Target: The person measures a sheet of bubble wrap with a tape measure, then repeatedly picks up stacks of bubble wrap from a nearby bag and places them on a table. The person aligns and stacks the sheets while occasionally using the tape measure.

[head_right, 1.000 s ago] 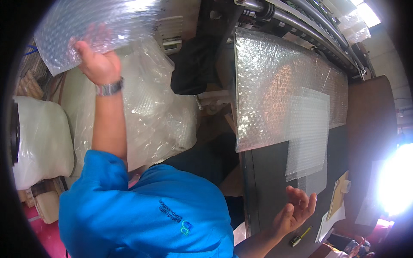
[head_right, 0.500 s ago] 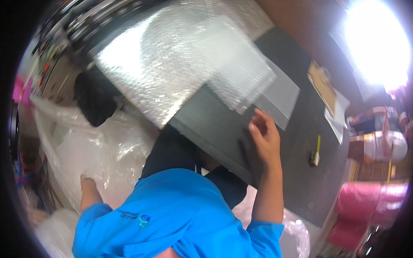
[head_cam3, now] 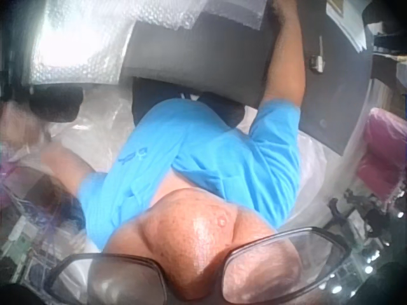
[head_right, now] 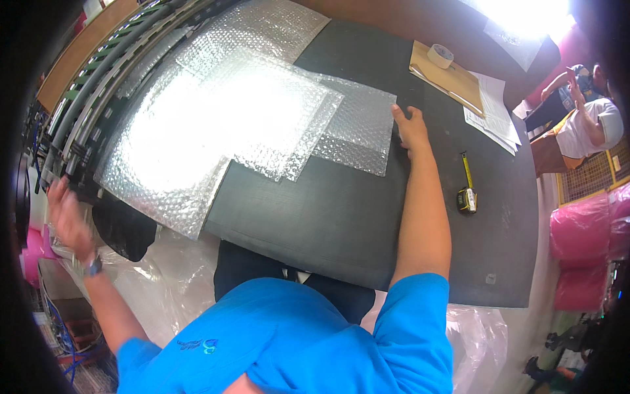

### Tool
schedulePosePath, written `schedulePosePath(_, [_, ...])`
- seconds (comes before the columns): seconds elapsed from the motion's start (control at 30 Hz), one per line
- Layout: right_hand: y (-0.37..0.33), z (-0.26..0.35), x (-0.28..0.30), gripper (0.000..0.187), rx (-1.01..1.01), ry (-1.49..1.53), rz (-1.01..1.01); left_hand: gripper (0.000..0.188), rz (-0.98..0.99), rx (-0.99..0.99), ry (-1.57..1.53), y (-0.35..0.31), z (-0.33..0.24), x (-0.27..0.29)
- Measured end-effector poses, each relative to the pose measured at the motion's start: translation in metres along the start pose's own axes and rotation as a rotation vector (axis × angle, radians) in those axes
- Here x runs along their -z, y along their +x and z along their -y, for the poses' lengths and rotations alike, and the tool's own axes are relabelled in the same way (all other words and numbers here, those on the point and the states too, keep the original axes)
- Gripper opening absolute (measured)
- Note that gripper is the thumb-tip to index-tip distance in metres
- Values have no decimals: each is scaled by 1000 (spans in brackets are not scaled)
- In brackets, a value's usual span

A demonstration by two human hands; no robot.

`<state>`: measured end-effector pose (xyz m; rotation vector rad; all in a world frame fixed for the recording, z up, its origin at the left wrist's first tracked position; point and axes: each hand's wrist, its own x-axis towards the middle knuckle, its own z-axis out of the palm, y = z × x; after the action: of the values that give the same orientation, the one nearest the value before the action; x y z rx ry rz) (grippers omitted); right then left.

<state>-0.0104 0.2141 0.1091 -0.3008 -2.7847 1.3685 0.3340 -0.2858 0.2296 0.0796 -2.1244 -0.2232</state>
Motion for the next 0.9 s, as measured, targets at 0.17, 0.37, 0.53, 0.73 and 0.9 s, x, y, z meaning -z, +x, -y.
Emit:
schedulePosePath(0.17, [-4, 21, -15, 76, -114, 197, 197, 74, 677, 66, 51, 93, -33, -200])
schedulePosePath(0.37, [-11, 30, -37, 94, -264, 829, 344, 89, 1008, 244, 540, 89, -87, -306])
schedulePosePath(0.53, [-49, 46, -73, 101, -108, 920, 207, 80, 959, 264, 392, 35, -149, -321])
schedulePosePath(0.73, [-62, 8, -19, 93, 20, 962, 209, 64, 1308, 294, -514, 52, -134, -264])
schedulePosePath(0.9, [-80, -18, 24, 92, -134, 845, 238, 58, 907, 79, 26, 79, -109, -248])
